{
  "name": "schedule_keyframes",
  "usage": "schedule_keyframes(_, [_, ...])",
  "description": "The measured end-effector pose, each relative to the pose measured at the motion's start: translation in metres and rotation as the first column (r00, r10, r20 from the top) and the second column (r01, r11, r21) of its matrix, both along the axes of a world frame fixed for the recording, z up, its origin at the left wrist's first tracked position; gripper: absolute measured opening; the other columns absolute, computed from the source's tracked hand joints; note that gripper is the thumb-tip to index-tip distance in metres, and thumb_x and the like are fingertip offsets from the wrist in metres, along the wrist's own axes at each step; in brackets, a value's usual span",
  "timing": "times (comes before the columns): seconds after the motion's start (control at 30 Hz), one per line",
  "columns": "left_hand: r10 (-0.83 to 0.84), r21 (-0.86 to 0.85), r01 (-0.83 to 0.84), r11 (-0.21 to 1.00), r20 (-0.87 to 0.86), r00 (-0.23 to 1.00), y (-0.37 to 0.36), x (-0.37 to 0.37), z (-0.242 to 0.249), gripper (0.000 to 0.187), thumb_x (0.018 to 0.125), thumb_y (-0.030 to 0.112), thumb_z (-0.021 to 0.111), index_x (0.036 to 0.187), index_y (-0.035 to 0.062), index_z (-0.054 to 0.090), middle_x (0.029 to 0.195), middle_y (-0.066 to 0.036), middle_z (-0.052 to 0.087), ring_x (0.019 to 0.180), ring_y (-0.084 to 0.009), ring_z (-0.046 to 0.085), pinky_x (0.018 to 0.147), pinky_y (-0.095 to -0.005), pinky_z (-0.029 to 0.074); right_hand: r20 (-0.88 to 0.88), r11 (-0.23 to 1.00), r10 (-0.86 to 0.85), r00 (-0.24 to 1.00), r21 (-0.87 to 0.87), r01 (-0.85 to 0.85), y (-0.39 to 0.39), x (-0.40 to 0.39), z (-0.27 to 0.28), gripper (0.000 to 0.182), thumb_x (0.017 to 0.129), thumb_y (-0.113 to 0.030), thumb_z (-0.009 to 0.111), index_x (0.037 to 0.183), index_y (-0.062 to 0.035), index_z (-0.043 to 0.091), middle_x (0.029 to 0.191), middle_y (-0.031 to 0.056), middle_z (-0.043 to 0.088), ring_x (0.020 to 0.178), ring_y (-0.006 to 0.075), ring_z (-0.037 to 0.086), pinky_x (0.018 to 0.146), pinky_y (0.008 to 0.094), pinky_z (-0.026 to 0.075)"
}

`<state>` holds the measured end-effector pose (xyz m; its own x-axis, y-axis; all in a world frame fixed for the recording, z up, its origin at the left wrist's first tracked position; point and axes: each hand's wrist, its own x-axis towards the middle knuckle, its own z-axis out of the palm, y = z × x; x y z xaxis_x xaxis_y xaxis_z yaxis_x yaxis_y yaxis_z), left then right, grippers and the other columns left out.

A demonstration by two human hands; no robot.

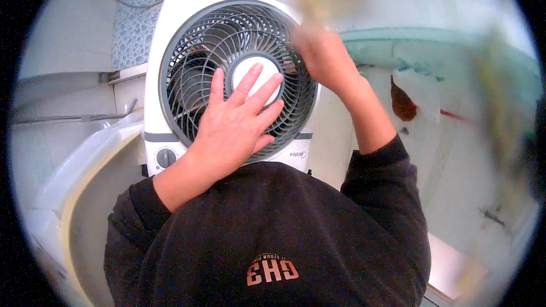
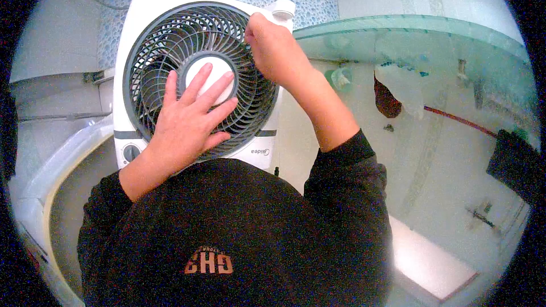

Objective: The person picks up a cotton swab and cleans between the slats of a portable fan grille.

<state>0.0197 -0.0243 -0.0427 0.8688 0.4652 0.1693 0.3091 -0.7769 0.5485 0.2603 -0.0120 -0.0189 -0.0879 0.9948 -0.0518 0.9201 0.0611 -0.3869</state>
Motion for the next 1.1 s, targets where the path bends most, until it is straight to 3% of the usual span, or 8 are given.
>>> schedule_keyframes(0.2, [0.006,0.013,-0.006,1.0,-0.015,1.0,-0.002,0.0,0.001,0.059,0.065,0.038,0.081,0.118,0.0187,0.065,0.151,-0.002,0.038,0.142,-0.0286,0.03,0.108,-0.0643,0.022,0.166,0.992,0.027,0.986,0.115,-0.046,0.008,0.01,-0.017,0.007,0.086,-0.002,0.05,0.092,-0.0004,0.048,0.084,0.0264,0.062,0.085,0.047,0.06,0.072,0.0524,0.047])
schedule_keyframes(0.4, [-0.001,-0.001,0.001,1.0,-0.018,1.0,0.0,0.001,0.001,0.06,0.065,0.038,0.081,0.119,0.0183,0.064,0.151,-0.002,0.038,0.142,-0.0287,0.03,0.108,-0.0647,0.022,0.04,0.999,-0.007,0.999,-0.042,0.009,0.002,-0.002,0.005,0.005,0.087,-0.002,0.048,0.092,0.0003,0.049,0.086,0.0272,0.062,0.086,0.0473,0.06,0.073,0.053,0.046])
schedule_keyframes(0.6, [0.001,0.003,-0.001,1.0,-0.009,1.0,-0.003,0.0,0.0,0.061,0.065,0.038,0.081,0.12,0.0178,0.064,0.151,-0.003,0.037,0.142,-0.0295,0.029,0.108,-0.0656,0.022,0.185,0.996,0.038,0.982,0.074,-0.053,0.008,0.008,-0.017,0.007,0.089,-0.004,0.051,0.095,-0.0008,0.051,0.085,0.0272,0.063,0.084,0.0478,0.061,0.072,0.0524,0.048])
schedule_keyframes(0.7, [0.001,0.006,-0.001,1.0,-0.014,1.0,-0.002,-0.001,0.0,0.061,0.066,0.038,0.081,0.12,0.0177,0.064,0.151,-0.003,0.037,0.142,-0.0298,0.029,0.107,-0.0657,0.022,0.095,0.998,-0.014,0.995,0.06,0.008,-0.004,0.003,-0.013,0.007,0.089,-0.006,0.054,0.094,-0.0006,0.051,0.083,0.0254,0.064,0.082,0.0464,0.062,0.07,0.0497,0.049])
schedule_keyframes(0.8, [0.0,0.014,0.0,1.0,-0.012,1.0,-0.003,0.0,0.001,0.06,0.066,0.039,0.08,0.12,0.0177,0.064,0.151,-0.003,0.037,0.142,-0.0297,0.029,0.107,-0.0656,0.022,-0.112,0.987,-0.139,0.984,0.067,0.147,-0.005,-0.006,0.008,0.008,0.089,-0.006,0.057,0.09,-0.0004,0.052,0.081,0.0238,0.064,0.081,0.0445,0.063,0.068,0.0472,0.05])
schedule_keyframes(0.9, [0.003,0.014,-0.003,1.0,-0.017,1.0,-0.003,0.001,0.001,0.06,0.067,0.039,0.08,0.12,0.0179,0.063,0.152,-0.004,0.037,0.142,-0.0295,0.028,0.108,-0.0655,0.022,-0.083,0.973,-0.125,0.989,0.184,0.138,0.002,-0.002,0.008,0.007,0.087,-0.005,0.059,0.088,-0.0012,0.053,0.08,0.0229,0.064,0.079,0.0434,0.063,0.067,0.046,0.05])
schedule_keyframes(1.1, [0.002,0.017,-0.001,1.0,-0.019,1.0,-0.004,0.0,0.0,0.06,0.066,0.039,0.08,0.12,0.0182,0.063,0.152,-0.004,0.036,0.142,-0.0297,0.028,0.108,-0.0653,0.022,-0.043,0.982,-0.061,0.997,0.175,0.068,0.009,-0.004,0.0,0.006,0.087,-0.005,0.06,0.088,-0.0016,0.055,0.08,0.022,0.065,0.079,0.0428,0.064,0.068,0.0466,0.05])
